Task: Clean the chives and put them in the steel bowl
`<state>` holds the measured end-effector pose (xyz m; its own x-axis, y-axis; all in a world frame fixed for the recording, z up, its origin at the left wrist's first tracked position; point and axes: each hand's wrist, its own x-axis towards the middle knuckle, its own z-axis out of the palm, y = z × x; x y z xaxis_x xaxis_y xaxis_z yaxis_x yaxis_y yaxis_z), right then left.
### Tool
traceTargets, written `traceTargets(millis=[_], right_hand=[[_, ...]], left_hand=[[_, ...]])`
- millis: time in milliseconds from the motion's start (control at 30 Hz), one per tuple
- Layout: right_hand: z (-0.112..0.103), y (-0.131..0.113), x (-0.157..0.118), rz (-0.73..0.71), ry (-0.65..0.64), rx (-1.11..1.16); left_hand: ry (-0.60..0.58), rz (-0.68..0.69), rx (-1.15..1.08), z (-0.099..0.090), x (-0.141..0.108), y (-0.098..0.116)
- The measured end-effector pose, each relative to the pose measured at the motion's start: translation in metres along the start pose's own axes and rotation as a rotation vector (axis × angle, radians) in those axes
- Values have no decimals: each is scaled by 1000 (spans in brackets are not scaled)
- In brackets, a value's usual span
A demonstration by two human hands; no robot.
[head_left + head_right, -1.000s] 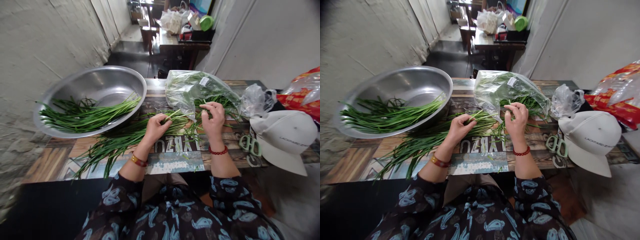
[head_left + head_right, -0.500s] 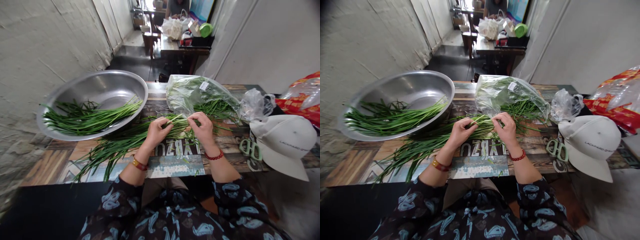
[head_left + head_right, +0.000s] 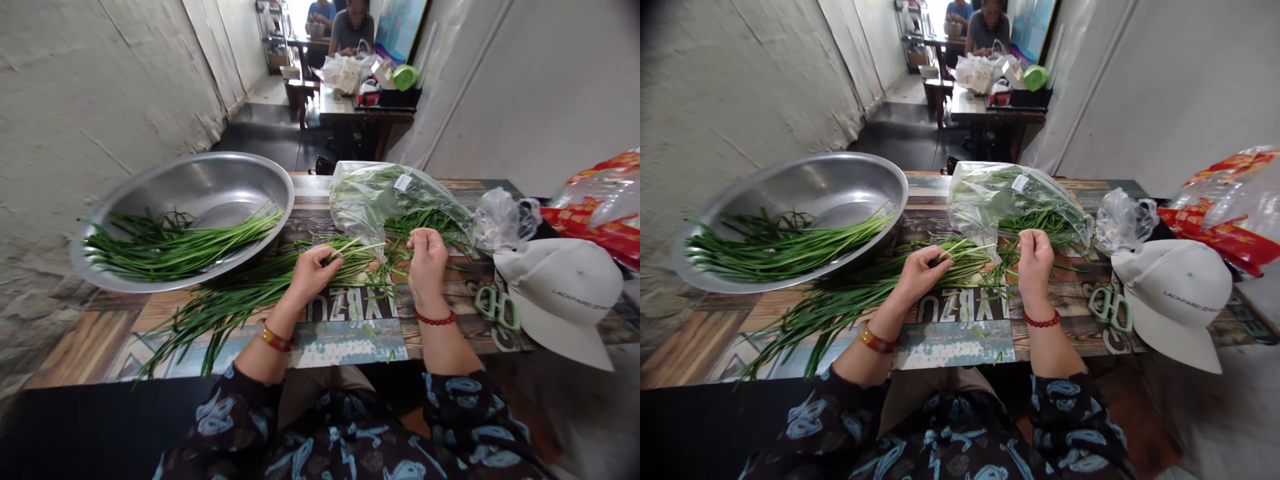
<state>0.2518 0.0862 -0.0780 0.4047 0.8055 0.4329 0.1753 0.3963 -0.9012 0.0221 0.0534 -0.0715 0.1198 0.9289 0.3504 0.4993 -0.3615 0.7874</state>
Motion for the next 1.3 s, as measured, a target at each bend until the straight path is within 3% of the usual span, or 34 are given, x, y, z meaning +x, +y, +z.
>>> traceTargets(millis=[100,167,433,567,700,967,1133,1200,1300], right_hand=[[-11,-4,5,-217,-26,-320],[-12,-8,5,-321,-87,-412],[0,-14,-6,-354,-463,-304],[2,-13,-9,-275,-447,-288],[3,-15,-11,-288,-443,-313],[8,-15,-19,-448,-550,-331],[9,-7,-22,-620,-599,-385],[11,-9,-24,-610,-626,-369],[17,-13,-29,-473,-594,-303]], left_hand=[[5,-5,-13,1,0,-1],[6,-7,-18,2,0,-2],[-6,-29,-34,1,0,3],[6,-30,-17,-1,0,7],[52,11,-14,-2,0,8],[-69,96,111,3,-7,8],[-70,111,231,5,-10,8],[-68,122,193,6,-10,9],[-65,125,92,6,-8,9]])
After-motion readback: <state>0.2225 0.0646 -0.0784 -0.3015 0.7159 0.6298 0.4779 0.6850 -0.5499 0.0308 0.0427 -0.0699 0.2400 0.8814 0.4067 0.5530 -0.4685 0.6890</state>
